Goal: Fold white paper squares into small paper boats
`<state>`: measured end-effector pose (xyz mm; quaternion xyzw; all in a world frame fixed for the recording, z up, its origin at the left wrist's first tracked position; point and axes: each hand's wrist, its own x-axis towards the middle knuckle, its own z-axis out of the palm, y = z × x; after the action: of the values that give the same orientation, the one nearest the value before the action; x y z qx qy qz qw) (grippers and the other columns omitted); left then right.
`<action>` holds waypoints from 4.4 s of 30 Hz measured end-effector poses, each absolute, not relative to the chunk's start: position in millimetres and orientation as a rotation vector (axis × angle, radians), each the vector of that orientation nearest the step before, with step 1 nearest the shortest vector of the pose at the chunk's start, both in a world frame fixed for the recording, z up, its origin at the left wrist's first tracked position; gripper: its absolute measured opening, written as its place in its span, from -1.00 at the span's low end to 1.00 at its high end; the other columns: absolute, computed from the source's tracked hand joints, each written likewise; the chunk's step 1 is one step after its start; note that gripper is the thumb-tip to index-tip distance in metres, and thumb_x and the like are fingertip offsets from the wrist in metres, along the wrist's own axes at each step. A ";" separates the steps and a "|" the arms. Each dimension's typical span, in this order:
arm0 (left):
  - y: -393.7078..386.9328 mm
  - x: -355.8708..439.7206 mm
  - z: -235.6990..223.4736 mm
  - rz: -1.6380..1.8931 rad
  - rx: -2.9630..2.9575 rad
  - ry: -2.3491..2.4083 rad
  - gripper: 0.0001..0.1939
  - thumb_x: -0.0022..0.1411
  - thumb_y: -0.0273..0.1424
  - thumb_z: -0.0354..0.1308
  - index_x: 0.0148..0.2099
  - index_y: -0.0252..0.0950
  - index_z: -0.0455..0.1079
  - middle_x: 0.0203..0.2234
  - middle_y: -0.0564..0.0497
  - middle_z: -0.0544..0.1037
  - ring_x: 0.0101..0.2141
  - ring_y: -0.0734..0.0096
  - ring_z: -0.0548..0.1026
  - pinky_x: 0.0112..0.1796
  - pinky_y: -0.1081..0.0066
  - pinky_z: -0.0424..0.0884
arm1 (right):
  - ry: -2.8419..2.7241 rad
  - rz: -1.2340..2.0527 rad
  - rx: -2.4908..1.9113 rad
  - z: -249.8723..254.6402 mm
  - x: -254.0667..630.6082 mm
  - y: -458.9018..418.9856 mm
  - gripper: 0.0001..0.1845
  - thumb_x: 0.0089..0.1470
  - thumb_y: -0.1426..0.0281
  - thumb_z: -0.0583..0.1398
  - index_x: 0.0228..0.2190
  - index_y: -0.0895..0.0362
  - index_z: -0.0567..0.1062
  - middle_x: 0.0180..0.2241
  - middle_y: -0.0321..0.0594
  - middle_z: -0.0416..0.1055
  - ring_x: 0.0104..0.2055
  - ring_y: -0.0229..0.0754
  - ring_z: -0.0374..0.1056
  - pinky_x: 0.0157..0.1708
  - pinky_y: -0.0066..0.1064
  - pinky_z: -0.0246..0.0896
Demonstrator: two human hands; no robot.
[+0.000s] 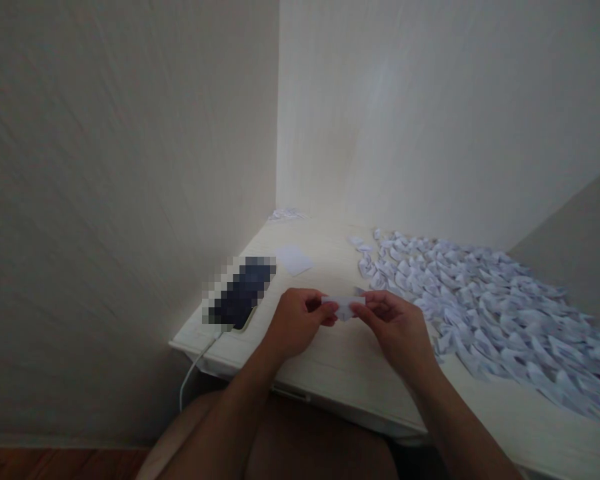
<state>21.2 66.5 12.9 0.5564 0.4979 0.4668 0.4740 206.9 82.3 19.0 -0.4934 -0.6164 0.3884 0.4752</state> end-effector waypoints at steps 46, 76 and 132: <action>64.4 36.5 3.5 1.449 1.233 0.991 -0.73 0.11 -0.33 0.38 -0.15 -0.35 0.57 -0.36 -0.07 0.65 -0.39 0.30 0.65 -0.29 0.32 0.61 | -1.580 0.640 -1.024 22.8 200.3 76.2 -0.72 0.07 0.16 0.34 -0.31 0.02 0.40 -0.45 -0.30 0.42 -0.44 -0.19 0.38 -0.42 -0.35 0.35; 62.3 37.3 14.5 1.435 1.066 0.904 -0.71 0.07 -0.23 0.41 -0.31 -0.38 0.55 -0.43 -0.02 0.60 -0.43 0.39 0.56 -0.34 0.36 0.57 | -1.485 0.975 -1.070 21.3 206.0 78.4 -0.73 -0.03 0.19 0.39 -0.37 0.12 0.57 -0.42 -0.18 0.59 -0.45 -0.16 0.45 -0.44 -0.36 0.34; 55.5 15.7 20.4 1.312 1.415 1.094 -0.84 0.09 -0.38 0.37 -0.40 -0.33 0.47 -0.52 0.06 0.53 -0.51 0.49 0.48 -0.53 0.52 0.51 | -1.543 0.768 -1.144 28.5 203.8 72.9 -0.66 -0.14 0.17 0.46 -0.37 0.09 0.56 -0.57 -0.29 0.50 -0.58 -0.25 0.35 -0.58 -0.44 0.24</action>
<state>15.7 55.5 20.4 0.5712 0.4417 0.5294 0.4455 203.8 72.9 28.5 -0.4751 -0.6413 0.3192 0.5110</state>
